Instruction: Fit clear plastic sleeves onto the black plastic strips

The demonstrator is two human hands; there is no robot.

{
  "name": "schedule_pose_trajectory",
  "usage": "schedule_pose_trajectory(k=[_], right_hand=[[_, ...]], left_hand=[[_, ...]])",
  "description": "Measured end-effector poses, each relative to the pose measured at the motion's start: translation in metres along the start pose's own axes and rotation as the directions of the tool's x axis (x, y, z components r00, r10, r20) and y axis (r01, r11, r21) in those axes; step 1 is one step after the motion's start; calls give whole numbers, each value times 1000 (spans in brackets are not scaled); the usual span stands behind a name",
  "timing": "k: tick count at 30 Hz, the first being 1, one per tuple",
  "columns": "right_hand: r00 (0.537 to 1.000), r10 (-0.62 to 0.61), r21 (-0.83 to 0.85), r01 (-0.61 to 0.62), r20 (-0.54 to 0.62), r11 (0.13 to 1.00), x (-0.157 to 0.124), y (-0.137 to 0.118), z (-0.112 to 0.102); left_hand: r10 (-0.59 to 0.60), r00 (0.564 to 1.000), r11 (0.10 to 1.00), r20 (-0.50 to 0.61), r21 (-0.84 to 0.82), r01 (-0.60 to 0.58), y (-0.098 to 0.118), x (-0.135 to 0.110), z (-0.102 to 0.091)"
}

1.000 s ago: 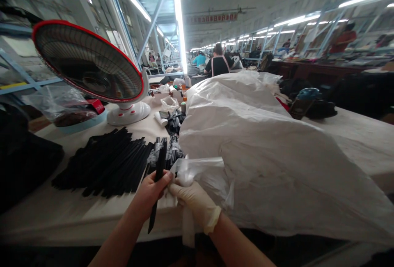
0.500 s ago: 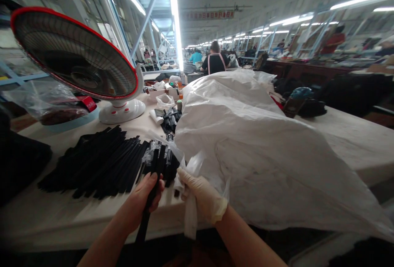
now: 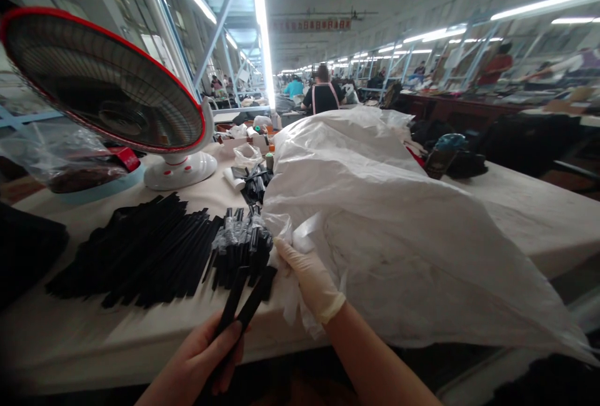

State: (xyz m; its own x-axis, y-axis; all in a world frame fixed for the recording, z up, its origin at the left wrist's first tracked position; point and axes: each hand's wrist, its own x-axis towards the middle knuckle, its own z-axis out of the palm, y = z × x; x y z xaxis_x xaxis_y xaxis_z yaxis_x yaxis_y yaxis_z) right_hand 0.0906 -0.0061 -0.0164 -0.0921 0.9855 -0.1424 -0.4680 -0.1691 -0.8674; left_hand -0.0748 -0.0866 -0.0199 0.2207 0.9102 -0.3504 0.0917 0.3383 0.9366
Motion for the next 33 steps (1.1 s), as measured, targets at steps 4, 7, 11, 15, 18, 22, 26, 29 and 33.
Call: schedule_pose_trajectory(k=[4,7,11,15,18,22,26,29,33], right_hand=[[996,-83,-150,84,14,985,-5,-1,1],[996,-84,-182,88,32,979,-10,8,9],[995,29,-182,-11,98,983,-17,18,16],[998,-31,-44,34,55,998,-20,11,19],[999,-36,23,36,37,999,-22,9,28],[990,27,-122,-10,139,992,-24,18,34],[979,48,-116,-25,200,993,-27,21,35],[965,122,19,-130,231,991,-31,21,38],[954,144,127,-182,264,975,-30,13,30]], left_hand=[[56,998,992,5,112,-56,1,3,-7],[118,993,976,-11,188,-113,4,10,-5],[189,979,974,-81,145,-176,3,22,-4],[106,994,984,-26,146,-101,-3,18,-9],[158,974,979,-164,158,-132,-3,11,-11],[243,932,964,-271,171,-202,-1,9,-11],[300,912,950,-280,170,-261,-4,13,-9],[347,893,936,-286,164,-311,-7,17,-7],[394,879,913,-269,223,-342,-9,15,-7]])
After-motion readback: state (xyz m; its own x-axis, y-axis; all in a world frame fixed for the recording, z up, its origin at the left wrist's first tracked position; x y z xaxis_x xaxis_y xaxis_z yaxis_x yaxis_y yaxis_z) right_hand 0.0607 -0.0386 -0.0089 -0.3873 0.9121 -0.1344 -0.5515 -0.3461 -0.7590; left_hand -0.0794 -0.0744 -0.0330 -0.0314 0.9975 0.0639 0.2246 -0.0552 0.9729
